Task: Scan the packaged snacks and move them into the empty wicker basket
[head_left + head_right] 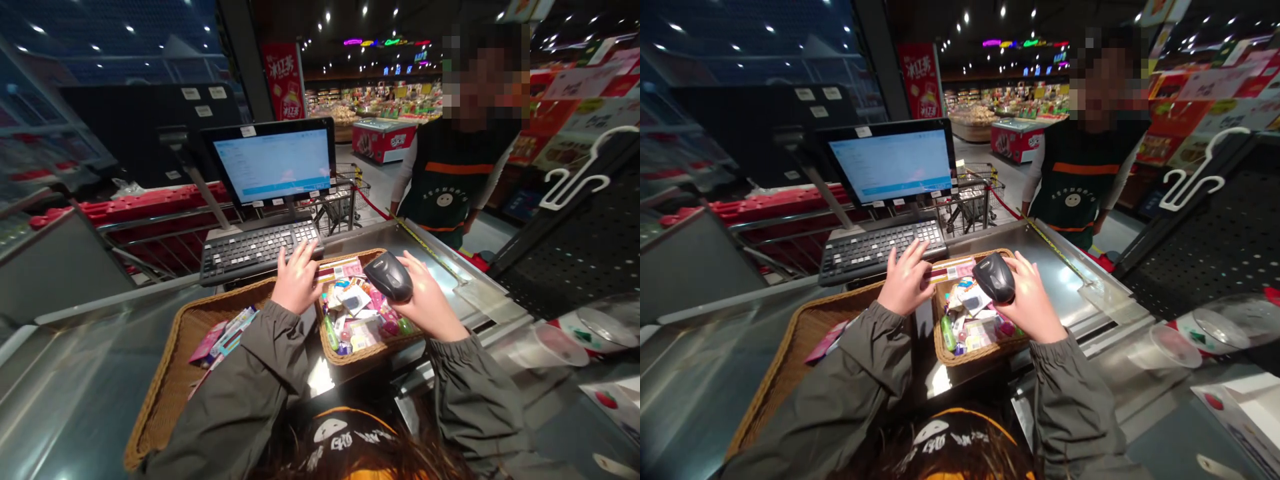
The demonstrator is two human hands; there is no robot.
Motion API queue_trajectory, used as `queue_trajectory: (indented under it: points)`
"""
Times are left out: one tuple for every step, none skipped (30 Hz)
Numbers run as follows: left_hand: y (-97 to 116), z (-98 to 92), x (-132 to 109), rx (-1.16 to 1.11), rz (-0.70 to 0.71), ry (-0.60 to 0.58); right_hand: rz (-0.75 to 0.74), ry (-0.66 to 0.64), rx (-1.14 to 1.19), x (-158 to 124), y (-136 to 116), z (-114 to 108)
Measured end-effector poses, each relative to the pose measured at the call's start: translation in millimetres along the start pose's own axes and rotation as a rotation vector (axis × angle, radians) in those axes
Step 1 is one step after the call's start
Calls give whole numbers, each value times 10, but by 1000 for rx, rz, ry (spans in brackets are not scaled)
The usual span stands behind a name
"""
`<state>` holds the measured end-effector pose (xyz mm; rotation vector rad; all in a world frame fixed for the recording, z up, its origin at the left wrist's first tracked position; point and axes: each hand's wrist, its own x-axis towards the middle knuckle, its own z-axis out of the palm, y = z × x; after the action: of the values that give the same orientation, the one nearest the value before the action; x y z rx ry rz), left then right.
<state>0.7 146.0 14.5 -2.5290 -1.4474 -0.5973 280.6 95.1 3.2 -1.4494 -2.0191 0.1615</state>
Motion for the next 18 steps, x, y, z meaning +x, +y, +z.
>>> queue_trajectory:
  points:
    - [-70,-87,-56,11,-22,37,-23,-2,-4,12,-74,26]
    - [-145,-166,-115,21,-43,70,-52,-13,-4,24,-152,52]
    - [-224,-236,-176,31,-64,99,-83,-28,-2,40,-232,79]
    - [-306,-297,-238,40,-85,121,-115,-48,-1,59,-314,106]
    - [-387,-349,-301,48,-107,136,-147,-66,0,82,-397,134]
    - [-467,-394,-364,56,-130,146,-177,-81,-2,110,-480,164]
    - [-542,-432,-428,64,-152,152,-205,-91,-5,143,-562,194]
    - [-610,-466,-490,72,-171,156,-229,-97,-10,179,-644,225]
    - [-671,-497,-552,79,-187,159,-251,-102,-14,216,-724,258]
    - [-725,-525,-614,86,-200,160,-270,-106,-17,253,-803,292]
    - [-772,-551,-674,91,-211,162,-289,-111,-18,287,-881,327]
    - [-813,-575,-732,95,-221,164,-306,-116,-18,318,-957,364]
    - [-849,-598,-789,99,-232,164,-321,-127,-18,343,-1032,402]
    - [-883,-620,-843,100,-243,164,-336,-144,-17,364,-1104,440]
    - [-916,-639,-895,100,-253,163,-351,-166,-15,379,-1171,479]
    - [-949,-657,-944,99,-264,162,-365,-188,-12,389,-1235,516]
    - [-983,-672,-991,98,-276,161,-379,-211,-8,397,-1292,552]
    - [-1017,-685,-1035,98,-287,158,-392,-231,-4,401,-1343,586]
